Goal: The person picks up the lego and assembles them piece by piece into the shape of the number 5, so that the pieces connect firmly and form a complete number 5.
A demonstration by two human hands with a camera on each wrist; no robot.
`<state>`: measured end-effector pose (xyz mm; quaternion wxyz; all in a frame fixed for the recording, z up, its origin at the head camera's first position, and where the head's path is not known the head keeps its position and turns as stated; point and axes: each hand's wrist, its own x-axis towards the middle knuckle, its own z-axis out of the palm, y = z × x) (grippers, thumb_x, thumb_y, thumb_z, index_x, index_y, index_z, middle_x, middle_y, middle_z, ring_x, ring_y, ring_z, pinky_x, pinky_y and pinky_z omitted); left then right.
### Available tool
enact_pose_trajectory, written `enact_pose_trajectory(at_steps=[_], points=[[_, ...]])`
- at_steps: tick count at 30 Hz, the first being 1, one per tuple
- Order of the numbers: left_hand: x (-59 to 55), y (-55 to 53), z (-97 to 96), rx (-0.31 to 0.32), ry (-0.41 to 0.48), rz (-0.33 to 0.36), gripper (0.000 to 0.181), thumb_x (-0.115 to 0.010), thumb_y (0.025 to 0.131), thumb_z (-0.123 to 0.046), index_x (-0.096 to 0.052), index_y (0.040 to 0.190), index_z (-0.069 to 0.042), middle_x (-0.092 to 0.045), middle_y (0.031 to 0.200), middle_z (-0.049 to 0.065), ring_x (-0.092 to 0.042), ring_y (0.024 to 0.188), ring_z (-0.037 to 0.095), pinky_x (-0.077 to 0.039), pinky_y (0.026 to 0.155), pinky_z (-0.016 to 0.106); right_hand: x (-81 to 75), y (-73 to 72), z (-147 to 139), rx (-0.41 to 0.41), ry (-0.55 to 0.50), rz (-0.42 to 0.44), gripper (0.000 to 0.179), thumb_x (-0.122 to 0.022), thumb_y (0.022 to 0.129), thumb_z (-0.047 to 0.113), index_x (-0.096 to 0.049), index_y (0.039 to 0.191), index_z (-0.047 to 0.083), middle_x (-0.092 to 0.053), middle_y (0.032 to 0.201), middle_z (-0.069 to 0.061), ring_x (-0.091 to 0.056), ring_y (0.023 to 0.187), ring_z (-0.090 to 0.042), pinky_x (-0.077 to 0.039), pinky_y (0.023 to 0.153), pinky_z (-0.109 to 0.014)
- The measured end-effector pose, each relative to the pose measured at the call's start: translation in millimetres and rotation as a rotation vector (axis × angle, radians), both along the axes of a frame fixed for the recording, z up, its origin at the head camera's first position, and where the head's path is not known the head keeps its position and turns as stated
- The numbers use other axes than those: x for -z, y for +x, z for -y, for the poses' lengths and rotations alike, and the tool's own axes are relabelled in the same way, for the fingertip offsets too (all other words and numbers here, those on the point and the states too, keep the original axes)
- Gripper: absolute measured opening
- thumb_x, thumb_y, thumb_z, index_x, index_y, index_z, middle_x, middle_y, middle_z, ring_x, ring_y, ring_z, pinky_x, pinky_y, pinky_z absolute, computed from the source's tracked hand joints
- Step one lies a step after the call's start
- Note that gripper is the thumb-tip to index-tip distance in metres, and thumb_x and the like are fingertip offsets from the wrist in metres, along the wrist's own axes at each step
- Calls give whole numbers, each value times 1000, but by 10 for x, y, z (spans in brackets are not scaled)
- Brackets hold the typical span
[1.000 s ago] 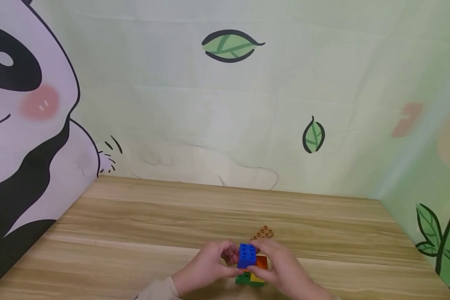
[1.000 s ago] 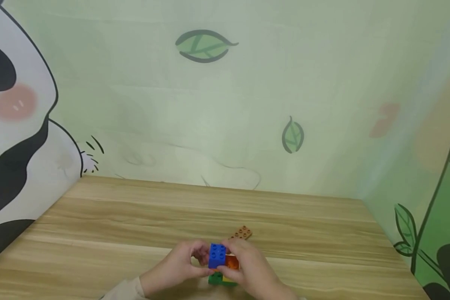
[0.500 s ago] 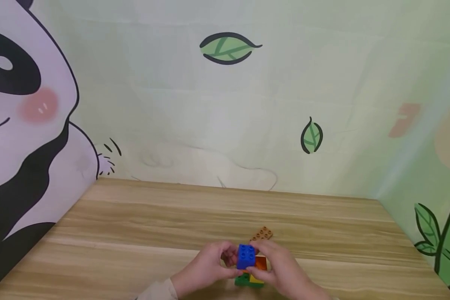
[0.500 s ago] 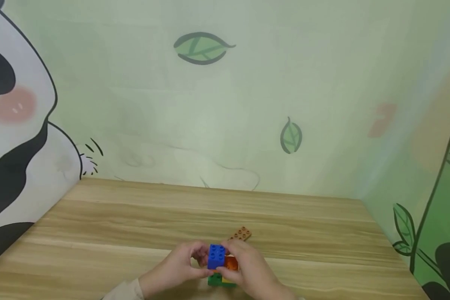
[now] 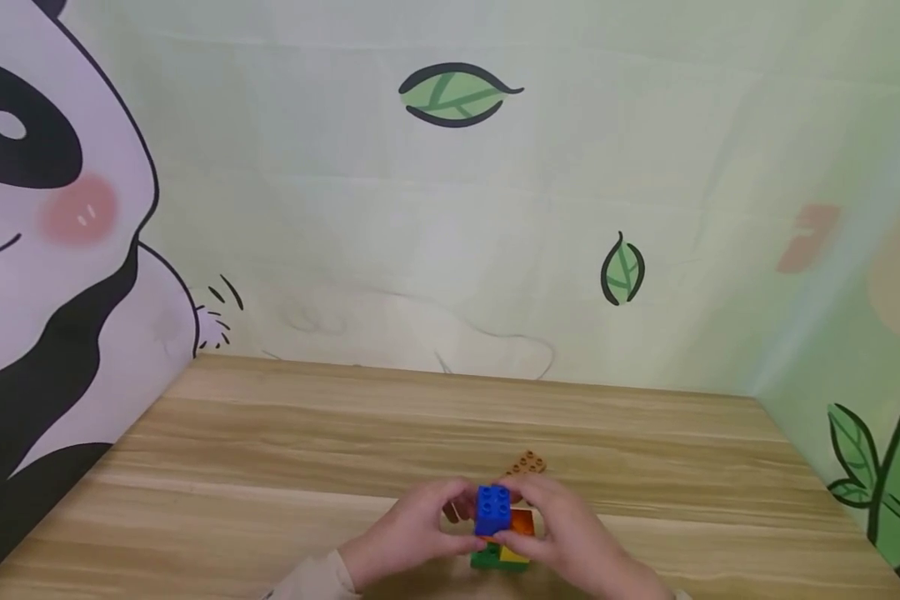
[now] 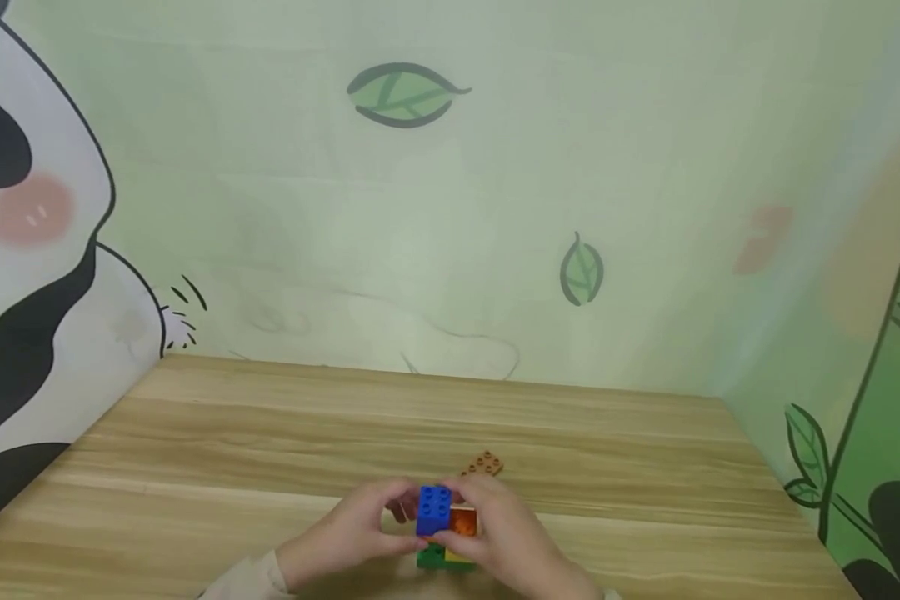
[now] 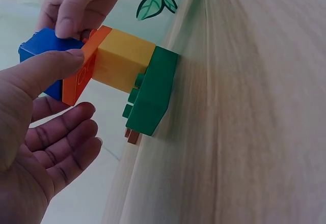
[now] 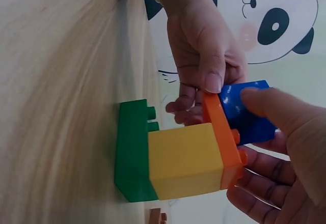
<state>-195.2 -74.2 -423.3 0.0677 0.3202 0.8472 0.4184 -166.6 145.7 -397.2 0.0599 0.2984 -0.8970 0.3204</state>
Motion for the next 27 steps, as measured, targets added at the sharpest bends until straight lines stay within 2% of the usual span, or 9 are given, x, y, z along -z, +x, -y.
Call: enact_pose_trajectory(at_steps=[4, 6, 12, 18, 27], points=[[-14, -5, 5, -1, -1, 1, 33, -77, 80, -30, -63, 107, -16, -66, 94, -9, -56, 82, 0, -49, 74, 17, -45, -5, -42, 18, -27, 95, 52, -61, 90, 49, -58, 128, 14, -65, 117, 3, -63, 105, -18, -55, 87, -38], [-20, -5, 5, 1, -3, 3, 32, -77, 81, -30, -63, 106, -16, -66, 94, -9, -56, 82, 0, -49, 74, 17, -63, -12, -62, 28, -40, 115, 52, -59, 91, 49, -57, 129, 15, -65, 117, 4, -63, 105, -20, -55, 88, -41], [-11, -7, 1, 16, 6, -16, 29, -76, 82, -29, -62, 104, -16, -65, 93, -8, -55, 81, 0, -49, 74, 17, -78, -18, -82, 28, -55, 79, 49, -63, 90, 46, -57, 128, 16, -66, 114, 6, -63, 103, -21, -56, 85, -37], [7, -4, 5, 31, 39, -28, 29, -76, 82, -26, -62, 104, -13, -66, 92, -5, -55, 80, -1, -50, 73, 17, -45, -14, -24, -2, -21, 9, 50, -66, 88, 44, -60, 126, 13, -67, 115, 2, -64, 98, -15, -56, 84, -36], [-8, 11, -11, 4, 28, 13, 33, -77, 82, -25, -63, 108, -13, -65, 90, -9, -57, 80, 0, -51, 74, 18, -33, -2, -49, 13, -13, 81, 53, -68, 86, 44, -57, 130, 17, -65, 118, 5, -62, 101, -12, -56, 87, -36]])
